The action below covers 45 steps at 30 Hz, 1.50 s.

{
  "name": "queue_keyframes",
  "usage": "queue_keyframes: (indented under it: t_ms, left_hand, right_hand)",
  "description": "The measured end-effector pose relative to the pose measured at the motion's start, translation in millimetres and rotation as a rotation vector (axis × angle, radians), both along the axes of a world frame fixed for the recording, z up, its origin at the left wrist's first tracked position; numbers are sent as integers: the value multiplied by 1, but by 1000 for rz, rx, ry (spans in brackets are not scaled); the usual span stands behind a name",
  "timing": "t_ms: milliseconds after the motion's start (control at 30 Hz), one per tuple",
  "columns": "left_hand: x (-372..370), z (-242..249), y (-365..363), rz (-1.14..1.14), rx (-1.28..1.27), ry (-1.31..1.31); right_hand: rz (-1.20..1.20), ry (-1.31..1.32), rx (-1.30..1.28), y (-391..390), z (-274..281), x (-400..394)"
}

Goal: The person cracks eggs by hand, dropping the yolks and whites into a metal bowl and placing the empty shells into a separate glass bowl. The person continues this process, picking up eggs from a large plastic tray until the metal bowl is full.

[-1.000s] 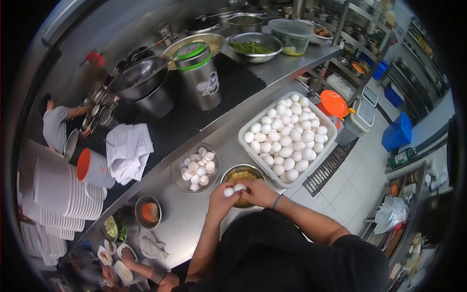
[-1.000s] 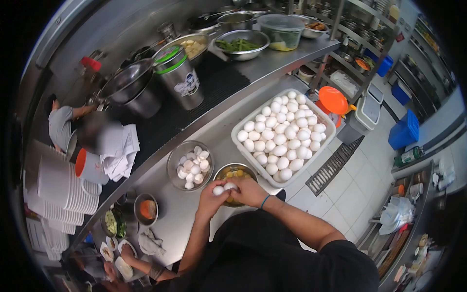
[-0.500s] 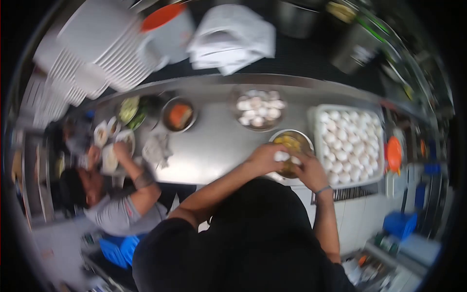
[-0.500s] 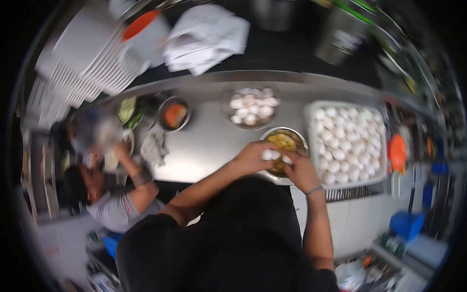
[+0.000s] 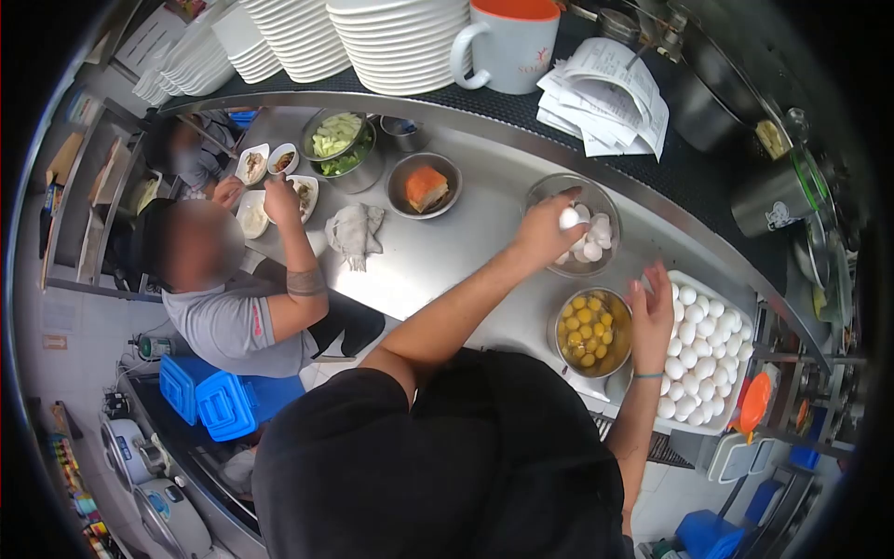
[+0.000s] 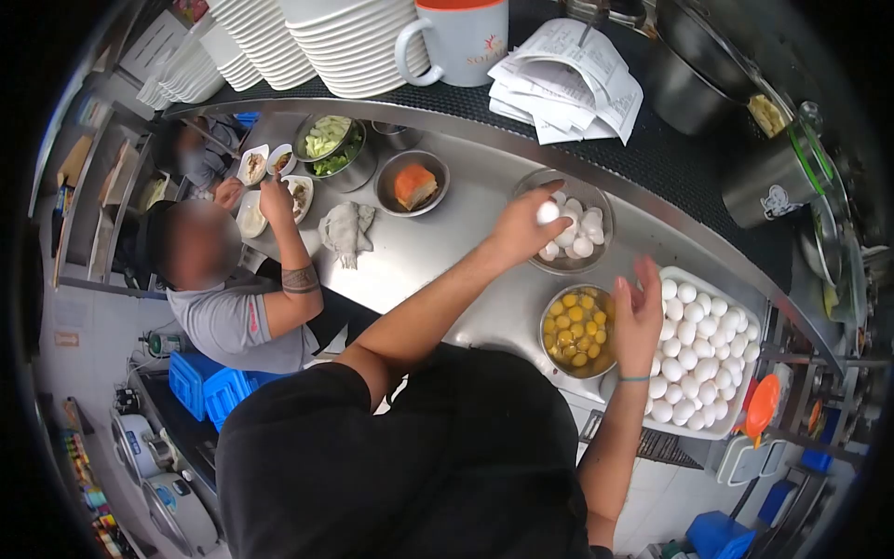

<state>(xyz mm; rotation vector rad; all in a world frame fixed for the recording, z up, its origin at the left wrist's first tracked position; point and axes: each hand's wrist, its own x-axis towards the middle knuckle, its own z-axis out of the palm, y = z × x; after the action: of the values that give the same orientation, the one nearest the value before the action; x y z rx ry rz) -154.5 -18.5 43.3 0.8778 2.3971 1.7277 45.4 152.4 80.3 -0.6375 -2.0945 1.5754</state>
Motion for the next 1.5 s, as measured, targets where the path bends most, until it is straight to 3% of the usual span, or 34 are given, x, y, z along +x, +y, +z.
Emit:
queue_keyframes:
  t_ms: [33,100,167,333,433,567,667,1000,1200,1300,1500]
  left_hand:
    - [-5,3,-3,37,38,19]
    - [-4,11,-17,-49,-82,-200]
    - [7,18,-29,-113,-178,-326]
    - [33,-18,-30,-270,-212,-395]
    - [57,-25,-19,-372,-200,-491]
    - [66,-52,-9,-502,-90,-406]
    - [80,-3,-8,-540,-168,-520]
    - [101,-5,2,-613,-230,-547]
    - [111,-11,3,-642,-234,-506]
    - [115,-12,3,-648,-265,-518]
    - [130,-3,8,-646,-168,-494]
  right_hand:
    - [-12,-110,70,3,3,11]
    - [-28,-333,203,7,10,39]
    - [36,-407,661,27,-1,79]
    - [-57,-814,833,47,-10,165]
    - [-104,-827,801,39,-11,180]
    - [-147,-818,824,27,3,178]
    - [-123,-778,793,20,7,190]
    - [-46,-744,835,22,2,202]
    - [-122,-765,802,17,9,185]
    - [-197,-633,567,5,19,172]
    - [-332,78,113,-22,28,125]
